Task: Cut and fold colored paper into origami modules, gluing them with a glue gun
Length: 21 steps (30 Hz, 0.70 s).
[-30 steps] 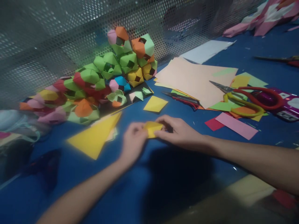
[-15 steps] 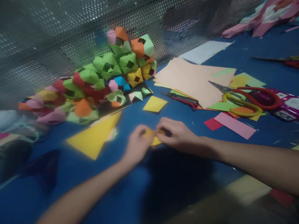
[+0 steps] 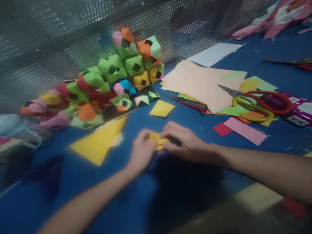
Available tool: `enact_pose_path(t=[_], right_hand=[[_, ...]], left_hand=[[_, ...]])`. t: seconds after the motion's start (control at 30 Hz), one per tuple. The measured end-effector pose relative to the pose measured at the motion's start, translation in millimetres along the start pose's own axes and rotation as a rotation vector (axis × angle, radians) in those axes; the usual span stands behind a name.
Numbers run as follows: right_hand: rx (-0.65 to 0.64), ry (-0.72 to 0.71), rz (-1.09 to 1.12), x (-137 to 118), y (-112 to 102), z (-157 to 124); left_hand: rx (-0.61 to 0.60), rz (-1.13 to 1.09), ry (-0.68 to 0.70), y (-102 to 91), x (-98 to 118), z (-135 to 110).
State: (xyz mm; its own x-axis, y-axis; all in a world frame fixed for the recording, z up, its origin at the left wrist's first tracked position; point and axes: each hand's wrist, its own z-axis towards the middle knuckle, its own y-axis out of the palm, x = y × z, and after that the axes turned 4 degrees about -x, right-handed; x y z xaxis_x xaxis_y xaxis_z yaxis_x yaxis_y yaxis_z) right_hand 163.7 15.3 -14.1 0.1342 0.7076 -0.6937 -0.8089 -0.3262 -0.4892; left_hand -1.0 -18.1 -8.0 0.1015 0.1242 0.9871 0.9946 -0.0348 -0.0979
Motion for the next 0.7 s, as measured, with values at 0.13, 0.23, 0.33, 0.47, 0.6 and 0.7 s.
enact_pose_path(t=[0.13, 0.23, 0.33, 0.47, 0.6, 0.7], right_hand=[[0.000, 0.146, 0.032, -2.3, -2.9, 2.6], [-0.033, 0.257, -0.004, -1.5, -2.2, 4.5], [-0.074, 0.289, -0.014, 0.1, -0.9, 5.4], [-0.076, 0.285, -0.001, 0.4, -1.8, 5.2], [-0.123, 0.266, -0.058, -2.6, -4.5, 4.3], [-0.131, 0.245, -0.112, -4.3, -5.9, 4.1]], left_hand=[[-0.023, -0.010, -0.018, 0.4, 0.0, 0.8], [-0.006, 0.014, -0.015, 0.3, 0.0, 1.0], [-0.024, 0.038, -0.007, -0.6, -0.8, 0.9], [-0.044, 0.061, -0.011, -1.5, -1.7, 0.2], [-0.004, 0.057, 0.001, -1.0, -0.7, -0.2], [0.030, 0.063, 0.017, -0.4, 0.0, 0.0]])
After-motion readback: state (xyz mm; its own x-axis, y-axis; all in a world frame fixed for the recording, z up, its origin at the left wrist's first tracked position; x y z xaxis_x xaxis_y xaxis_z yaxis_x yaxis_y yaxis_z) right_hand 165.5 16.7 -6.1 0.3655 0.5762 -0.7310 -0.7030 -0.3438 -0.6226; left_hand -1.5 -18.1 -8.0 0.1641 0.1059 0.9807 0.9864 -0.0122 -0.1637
